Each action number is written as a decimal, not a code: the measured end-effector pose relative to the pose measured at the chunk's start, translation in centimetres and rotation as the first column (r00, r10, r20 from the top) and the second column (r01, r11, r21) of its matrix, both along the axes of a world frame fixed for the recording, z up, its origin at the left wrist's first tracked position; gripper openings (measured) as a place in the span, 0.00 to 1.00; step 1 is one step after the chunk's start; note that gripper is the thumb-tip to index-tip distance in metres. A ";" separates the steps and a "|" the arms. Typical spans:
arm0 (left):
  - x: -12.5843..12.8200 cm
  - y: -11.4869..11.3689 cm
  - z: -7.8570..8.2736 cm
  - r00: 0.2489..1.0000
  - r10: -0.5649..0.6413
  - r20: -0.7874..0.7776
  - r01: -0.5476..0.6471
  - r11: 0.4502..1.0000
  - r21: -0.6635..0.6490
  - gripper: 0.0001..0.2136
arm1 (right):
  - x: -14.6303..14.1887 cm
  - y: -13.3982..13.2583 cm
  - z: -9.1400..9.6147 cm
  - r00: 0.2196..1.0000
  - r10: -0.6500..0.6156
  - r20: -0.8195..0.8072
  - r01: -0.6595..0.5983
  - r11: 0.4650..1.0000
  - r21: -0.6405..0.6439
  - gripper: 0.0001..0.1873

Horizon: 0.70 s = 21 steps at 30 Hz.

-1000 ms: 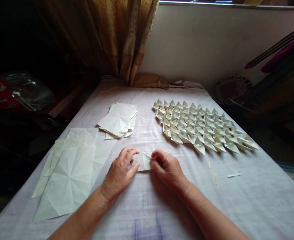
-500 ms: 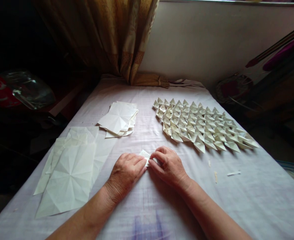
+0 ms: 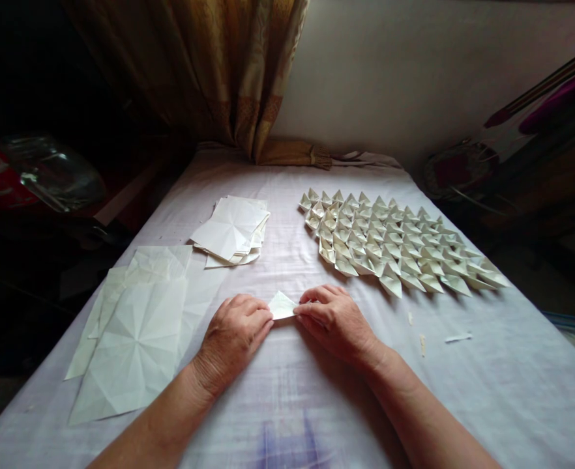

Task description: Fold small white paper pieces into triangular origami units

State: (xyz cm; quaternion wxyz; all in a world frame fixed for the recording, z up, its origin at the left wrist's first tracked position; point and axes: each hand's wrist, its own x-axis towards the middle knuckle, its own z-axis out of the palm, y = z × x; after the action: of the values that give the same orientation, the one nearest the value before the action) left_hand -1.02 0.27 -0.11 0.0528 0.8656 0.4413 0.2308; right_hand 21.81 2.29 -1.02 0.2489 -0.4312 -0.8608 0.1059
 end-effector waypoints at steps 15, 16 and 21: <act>0.8 0.6 -0.2 0.965 0.259 -0.044 -0.262 0.955 -0.140 0.06 | -1.8 -0.4 -0.4 0.954 -0.295 -0.056 0.288 0.952 -0.105 0.09; 0.9 0.6 -0.2 0.964 0.261 -0.045 -0.265 0.954 -0.138 0.07 | -1.9 -0.5 -0.4 0.949 -0.310 -0.051 0.303 0.947 -0.103 0.09; 0.9 0.8 -0.1 0.964 0.263 -0.047 -0.267 0.953 -0.142 0.08 | -2.0 -0.6 -0.5 0.939 -0.343 -0.031 0.339 0.937 -0.088 0.09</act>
State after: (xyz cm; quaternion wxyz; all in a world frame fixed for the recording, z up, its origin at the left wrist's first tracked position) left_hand -0.09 1.04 -0.21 0.0791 0.7955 0.5698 0.1905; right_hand 19.81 1.72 -1.49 0.2655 -0.5810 -0.7620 0.1061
